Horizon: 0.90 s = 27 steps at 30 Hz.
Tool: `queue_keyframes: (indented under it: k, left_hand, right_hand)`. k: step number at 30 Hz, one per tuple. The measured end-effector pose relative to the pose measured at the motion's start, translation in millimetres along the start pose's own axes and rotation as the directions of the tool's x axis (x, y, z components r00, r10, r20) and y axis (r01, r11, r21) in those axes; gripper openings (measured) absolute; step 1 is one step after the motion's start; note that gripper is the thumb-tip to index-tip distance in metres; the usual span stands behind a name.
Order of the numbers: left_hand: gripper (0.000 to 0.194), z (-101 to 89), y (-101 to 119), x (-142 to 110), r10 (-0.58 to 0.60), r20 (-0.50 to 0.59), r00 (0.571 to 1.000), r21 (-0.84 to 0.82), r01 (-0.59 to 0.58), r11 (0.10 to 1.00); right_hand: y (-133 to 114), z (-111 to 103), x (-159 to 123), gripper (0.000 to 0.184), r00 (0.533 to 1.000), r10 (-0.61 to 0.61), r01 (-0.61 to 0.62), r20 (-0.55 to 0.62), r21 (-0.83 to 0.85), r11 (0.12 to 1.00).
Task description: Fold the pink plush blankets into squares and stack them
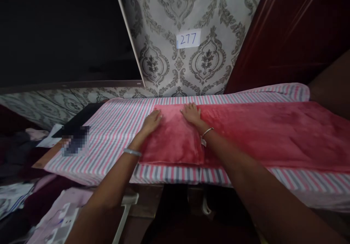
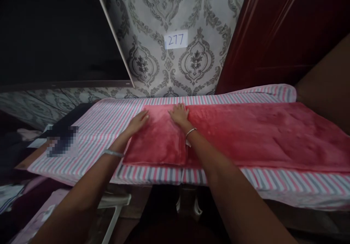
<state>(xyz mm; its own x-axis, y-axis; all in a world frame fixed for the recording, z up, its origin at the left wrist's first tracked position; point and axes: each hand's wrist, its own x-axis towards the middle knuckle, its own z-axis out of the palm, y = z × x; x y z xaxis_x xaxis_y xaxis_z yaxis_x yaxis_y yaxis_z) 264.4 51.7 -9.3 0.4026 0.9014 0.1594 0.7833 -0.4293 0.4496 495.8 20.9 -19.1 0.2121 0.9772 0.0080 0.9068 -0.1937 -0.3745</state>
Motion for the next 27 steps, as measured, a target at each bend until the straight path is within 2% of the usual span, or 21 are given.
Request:
queue_keyframes:
  k: [3,5,8,10,14,19,23,25,27]
  left_hand:
    - [0.059,8.6,6,-37,-0.054,0.078,0.996,0.169,0.04,0.985]
    - [0.061,17.4,13,-56,-0.036,0.094,0.995,0.257,0.011,0.966]
    - [0.064,30.5,22,-73,-0.001,0.085,0.996,0.369,-0.031,0.929]
    - [0.066,36.6,26,-77,0.0,0.067,0.998,0.428,-0.029,0.904]
    - [0.067,40.0,29,-78,-0.012,0.063,0.998,0.468,-0.019,0.884]
    - [0.07,40.3,28,-77,-0.021,0.083,0.996,0.458,-0.019,0.889]
    - [0.07,36.7,28,-73,-0.033,0.106,0.994,0.431,-0.016,0.902]
    - [0.07,29.6,32,-72,-0.056,0.152,0.987,0.403,-0.01,0.915]
    - [0.071,21.1,38,-76,-0.057,0.17,0.984,0.376,-0.012,0.926]
  right_hand:
    - [-13,-2,-36,0.071,0.993,-0.097,0.097,-0.071,-0.005,0.995]
    - [-16,5,-68,0.075,0.983,-0.171,0.169,-0.073,-0.035,0.985]
    - [-5,22,-107,0.077,0.972,-0.234,0.231,-0.016,-0.102,0.968]
    - [7,30,-120,0.077,0.974,-0.228,0.228,0.014,-0.132,0.965]
    - [21,35,-123,0.077,0.972,-0.236,0.232,-0.014,-0.136,0.963]
    - [22,35,-119,0.076,0.968,-0.248,0.243,-0.025,-0.124,0.962]
    - [21,26,-116,0.074,0.972,-0.228,0.232,0.048,-0.112,0.966]
    - [18,18,-118,0.072,0.975,-0.195,0.204,0.102,-0.085,0.975]
    - [15,10,-125,0.072,0.981,-0.166,0.172,0.097,-0.054,0.984]
